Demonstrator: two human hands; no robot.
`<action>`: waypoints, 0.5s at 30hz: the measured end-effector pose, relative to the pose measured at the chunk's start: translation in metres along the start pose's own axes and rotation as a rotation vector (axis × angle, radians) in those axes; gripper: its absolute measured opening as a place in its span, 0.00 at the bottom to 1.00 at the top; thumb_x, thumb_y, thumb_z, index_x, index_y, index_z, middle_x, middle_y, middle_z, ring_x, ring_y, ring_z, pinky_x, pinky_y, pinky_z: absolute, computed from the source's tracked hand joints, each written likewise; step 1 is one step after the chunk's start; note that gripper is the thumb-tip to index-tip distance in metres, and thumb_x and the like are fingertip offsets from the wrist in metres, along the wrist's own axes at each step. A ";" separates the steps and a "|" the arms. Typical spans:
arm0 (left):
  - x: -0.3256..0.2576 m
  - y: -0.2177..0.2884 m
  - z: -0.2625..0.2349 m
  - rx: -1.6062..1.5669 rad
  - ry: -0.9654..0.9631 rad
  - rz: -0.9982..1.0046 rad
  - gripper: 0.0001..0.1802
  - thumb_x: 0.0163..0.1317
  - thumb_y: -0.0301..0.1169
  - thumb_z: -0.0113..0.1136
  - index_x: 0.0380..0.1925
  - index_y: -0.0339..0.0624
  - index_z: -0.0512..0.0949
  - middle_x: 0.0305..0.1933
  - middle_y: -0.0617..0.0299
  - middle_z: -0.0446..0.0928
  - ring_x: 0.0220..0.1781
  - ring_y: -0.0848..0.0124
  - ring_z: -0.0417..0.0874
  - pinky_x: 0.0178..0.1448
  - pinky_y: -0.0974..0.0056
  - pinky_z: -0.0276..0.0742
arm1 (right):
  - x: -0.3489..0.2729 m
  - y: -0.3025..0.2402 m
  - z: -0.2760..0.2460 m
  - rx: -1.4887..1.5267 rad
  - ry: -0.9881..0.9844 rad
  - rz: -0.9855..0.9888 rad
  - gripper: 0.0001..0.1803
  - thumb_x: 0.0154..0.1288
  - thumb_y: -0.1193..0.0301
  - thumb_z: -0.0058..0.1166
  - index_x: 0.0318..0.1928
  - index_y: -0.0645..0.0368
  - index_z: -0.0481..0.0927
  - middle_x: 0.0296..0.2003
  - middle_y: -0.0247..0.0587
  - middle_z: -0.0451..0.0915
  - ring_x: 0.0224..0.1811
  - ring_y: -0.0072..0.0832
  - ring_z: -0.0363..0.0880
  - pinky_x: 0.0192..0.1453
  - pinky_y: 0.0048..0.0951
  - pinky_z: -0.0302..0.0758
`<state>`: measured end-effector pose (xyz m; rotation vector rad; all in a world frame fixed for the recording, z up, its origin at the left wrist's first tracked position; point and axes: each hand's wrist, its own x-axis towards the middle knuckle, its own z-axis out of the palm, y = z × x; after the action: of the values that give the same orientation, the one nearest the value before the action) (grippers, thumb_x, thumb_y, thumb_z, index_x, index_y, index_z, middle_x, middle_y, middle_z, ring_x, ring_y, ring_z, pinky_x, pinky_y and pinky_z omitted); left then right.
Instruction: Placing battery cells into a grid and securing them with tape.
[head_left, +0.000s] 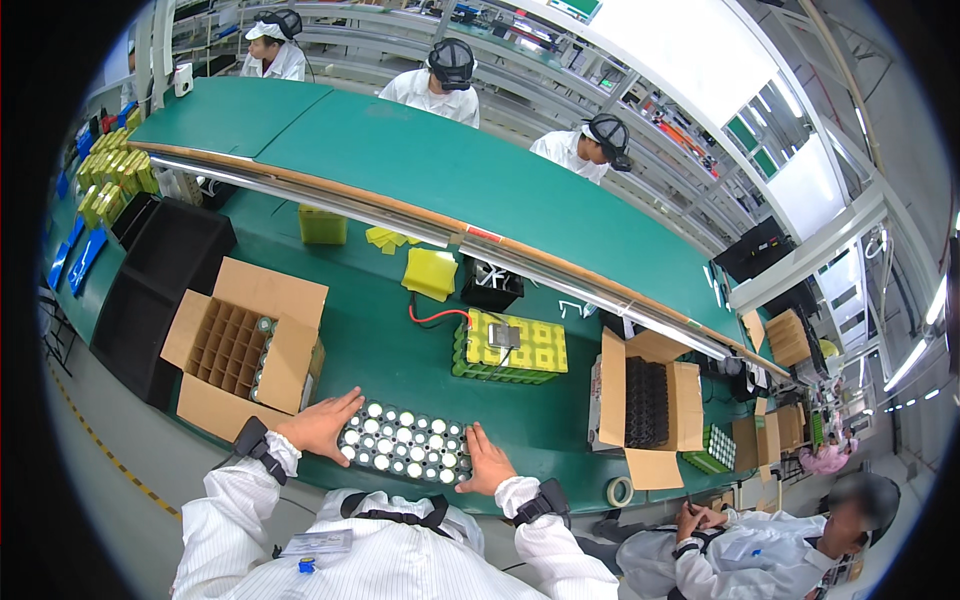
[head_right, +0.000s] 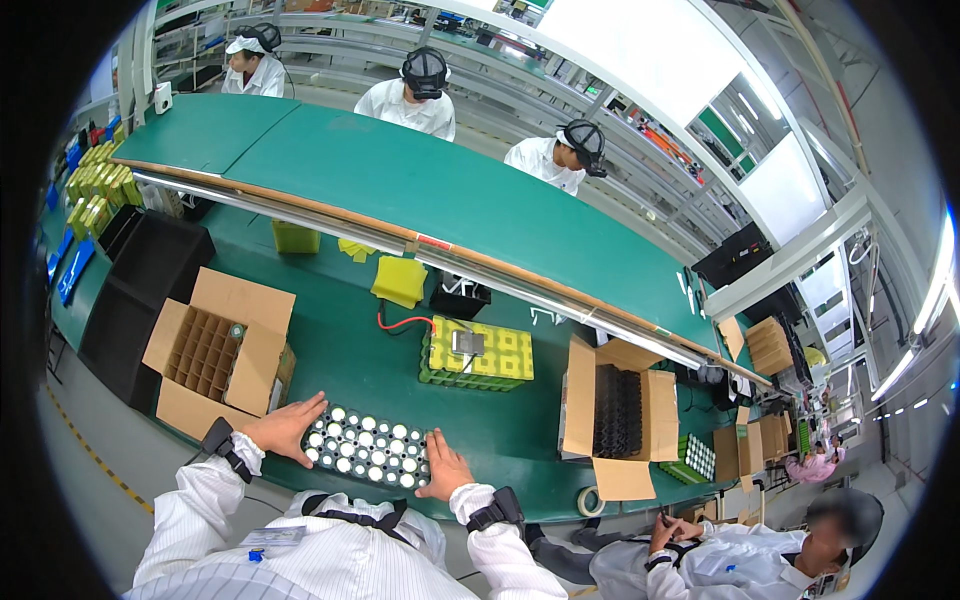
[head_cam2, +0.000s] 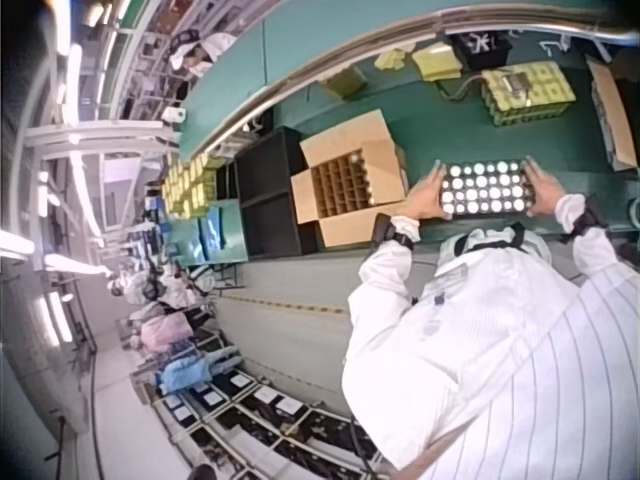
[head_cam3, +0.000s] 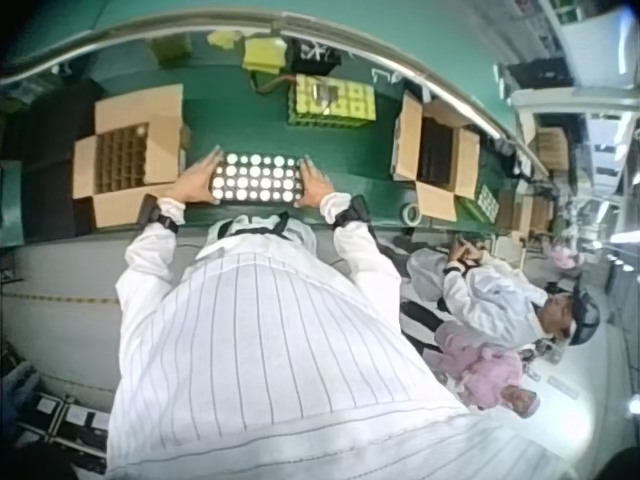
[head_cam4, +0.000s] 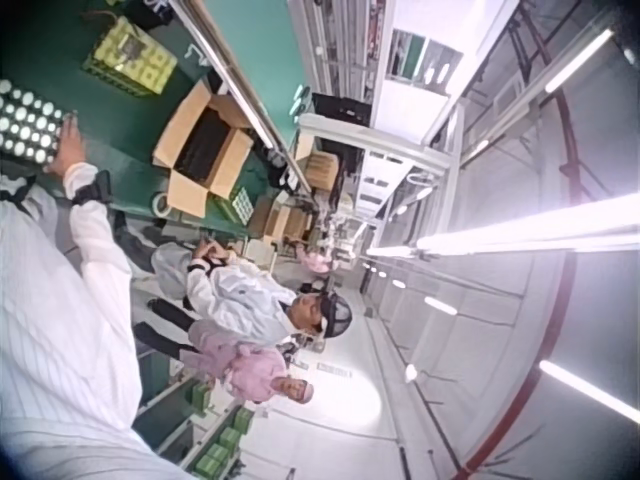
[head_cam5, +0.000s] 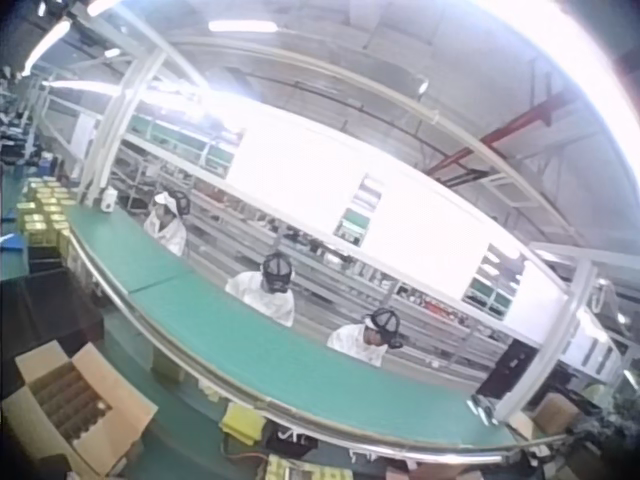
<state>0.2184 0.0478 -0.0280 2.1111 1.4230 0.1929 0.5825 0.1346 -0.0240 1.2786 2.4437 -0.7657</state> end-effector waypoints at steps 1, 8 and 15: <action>-0.001 0.000 0.000 0.004 0.004 0.007 0.70 0.32 0.50 0.80 0.71 0.34 0.48 0.75 0.33 0.44 0.71 0.41 0.60 0.74 0.52 0.59 | -0.001 0.001 -0.002 -0.001 -0.001 -0.002 0.68 0.36 0.58 0.77 0.74 0.60 0.45 0.75 0.51 0.42 0.73 0.49 0.56 0.72 0.50 0.59; 0.001 0.004 -0.002 -0.048 -0.004 -0.017 0.69 0.33 0.49 0.80 0.71 0.35 0.48 0.74 0.33 0.45 0.70 0.39 0.61 0.73 0.51 0.59 | -0.004 0.006 -0.004 -0.025 0.008 -0.029 0.69 0.36 0.56 0.77 0.73 0.62 0.44 0.74 0.53 0.43 0.73 0.50 0.55 0.72 0.48 0.59; 0.001 0.005 0.009 0.077 -0.004 -0.012 0.68 0.34 0.50 0.79 0.72 0.40 0.47 0.75 0.34 0.44 0.75 0.42 0.51 0.76 0.47 0.51 | -0.008 0.011 0.004 -0.012 0.033 -0.053 0.67 0.36 0.56 0.76 0.73 0.60 0.47 0.74 0.52 0.44 0.72 0.50 0.56 0.71 0.47 0.60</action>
<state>0.2269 0.0439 -0.0323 2.1632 1.4620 0.1315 0.5960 0.1319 -0.0270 1.2359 2.5135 -0.7478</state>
